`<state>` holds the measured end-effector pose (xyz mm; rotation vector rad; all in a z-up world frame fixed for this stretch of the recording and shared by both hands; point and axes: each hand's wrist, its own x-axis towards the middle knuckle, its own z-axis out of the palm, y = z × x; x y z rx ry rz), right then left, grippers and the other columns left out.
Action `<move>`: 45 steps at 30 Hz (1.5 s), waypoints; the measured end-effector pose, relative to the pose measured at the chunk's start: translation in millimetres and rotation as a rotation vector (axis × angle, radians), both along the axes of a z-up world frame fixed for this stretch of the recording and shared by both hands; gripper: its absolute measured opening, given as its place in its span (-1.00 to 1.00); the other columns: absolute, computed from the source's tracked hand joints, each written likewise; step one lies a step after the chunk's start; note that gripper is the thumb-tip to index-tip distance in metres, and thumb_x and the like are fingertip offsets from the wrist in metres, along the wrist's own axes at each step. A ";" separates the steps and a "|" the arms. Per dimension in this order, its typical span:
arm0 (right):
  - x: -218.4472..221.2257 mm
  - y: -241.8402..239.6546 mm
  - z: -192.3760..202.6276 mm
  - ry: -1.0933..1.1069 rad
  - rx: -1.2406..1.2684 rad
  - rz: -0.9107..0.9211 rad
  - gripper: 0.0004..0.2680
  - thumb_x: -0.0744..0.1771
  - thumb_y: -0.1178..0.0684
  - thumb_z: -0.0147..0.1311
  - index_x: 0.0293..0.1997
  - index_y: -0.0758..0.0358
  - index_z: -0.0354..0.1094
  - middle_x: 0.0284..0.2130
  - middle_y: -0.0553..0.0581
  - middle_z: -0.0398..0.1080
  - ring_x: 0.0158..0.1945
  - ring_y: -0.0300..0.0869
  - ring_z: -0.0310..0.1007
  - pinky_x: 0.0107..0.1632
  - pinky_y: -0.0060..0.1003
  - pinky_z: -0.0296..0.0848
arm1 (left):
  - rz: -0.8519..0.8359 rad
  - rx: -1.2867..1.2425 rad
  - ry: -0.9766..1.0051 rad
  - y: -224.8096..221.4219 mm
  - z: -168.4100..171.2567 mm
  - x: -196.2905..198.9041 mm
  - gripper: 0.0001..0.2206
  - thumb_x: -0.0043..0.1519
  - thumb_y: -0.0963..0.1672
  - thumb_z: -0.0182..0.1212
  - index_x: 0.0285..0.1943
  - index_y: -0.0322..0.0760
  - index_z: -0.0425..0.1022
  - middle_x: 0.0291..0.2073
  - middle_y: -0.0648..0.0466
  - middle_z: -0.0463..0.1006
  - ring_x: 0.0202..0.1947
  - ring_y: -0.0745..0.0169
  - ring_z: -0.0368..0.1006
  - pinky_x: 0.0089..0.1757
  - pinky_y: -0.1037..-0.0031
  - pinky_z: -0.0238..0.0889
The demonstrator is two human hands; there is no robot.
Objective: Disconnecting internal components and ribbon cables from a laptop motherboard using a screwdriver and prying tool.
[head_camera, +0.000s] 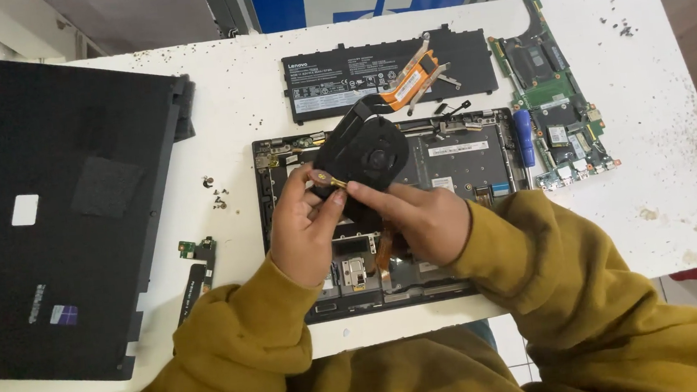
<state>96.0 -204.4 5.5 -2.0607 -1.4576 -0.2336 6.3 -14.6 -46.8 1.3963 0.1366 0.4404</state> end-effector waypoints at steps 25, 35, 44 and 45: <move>40.0 -26.6 -11.6 -0.039 0.096 -0.052 -0.59 0.38 0.21 -0.15 0.44 -0.02 0.24 -0.50 0.13 0.41 -0.55 0.14 0.48 -0.48 0.02 0.44 | 0.055 -0.282 -0.185 8.3 22.7 0.6 -0.67 0.42 -0.19 -0.13 0.36 -0.39 0.20 0.07 -0.34 0.50 0.04 -0.25 0.54 -0.02 0.07 0.55; 37.7 -10.3 44.1 -0.083 0.163 -0.022 -0.72 0.32 0.21 0.08 0.18 0.32 0.39 -0.03 0.29 0.35 -0.10 0.18 0.50 -0.03 0.00 0.48 | 0.028 -0.300 -0.006 10.8 -7.9 4.3 -0.69 0.40 -0.18 -0.05 0.29 -0.46 0.30 -0.08 -0.24 0.54 -0.08 -0.09 0.57 -0.11 0.19 0.59; 6.0 39.2 119.5 -0.078 -0.629 -0.039 -0.27 0.16 0.07 0.43 0.48 0.07 0.00 0.40 0.38 -0.02 -0.23 0.35 0.59 -0.15 0.12 0.66 | -0.033 -0.413 0.028 8.2 17.3 5.0 -0.69 0.35 -0.14 0.11 0.21 -0.44 0.42 -0.23 -0.18 0.55 -0.20 -0.02 0.60 -0.20 0.24 0.61; 6.4 44.2 124.8 -0.090 -0.675 -0.044 -0.25 0.17 0.03 0.42 0.50 0.07 -0.04 0.37 0.35 0.03 -0.23 0.36 0.59 -0.15 0.12 0.67 | -0.042 -0.391 0.029 8.5 21.7 4.2 -0.70 0.36 -0.12 0.09 0.21 -0.41 0.44 -0.24 -0.15 0.54 -0.20 -0.01 0.60 -0.19 0.22 0.61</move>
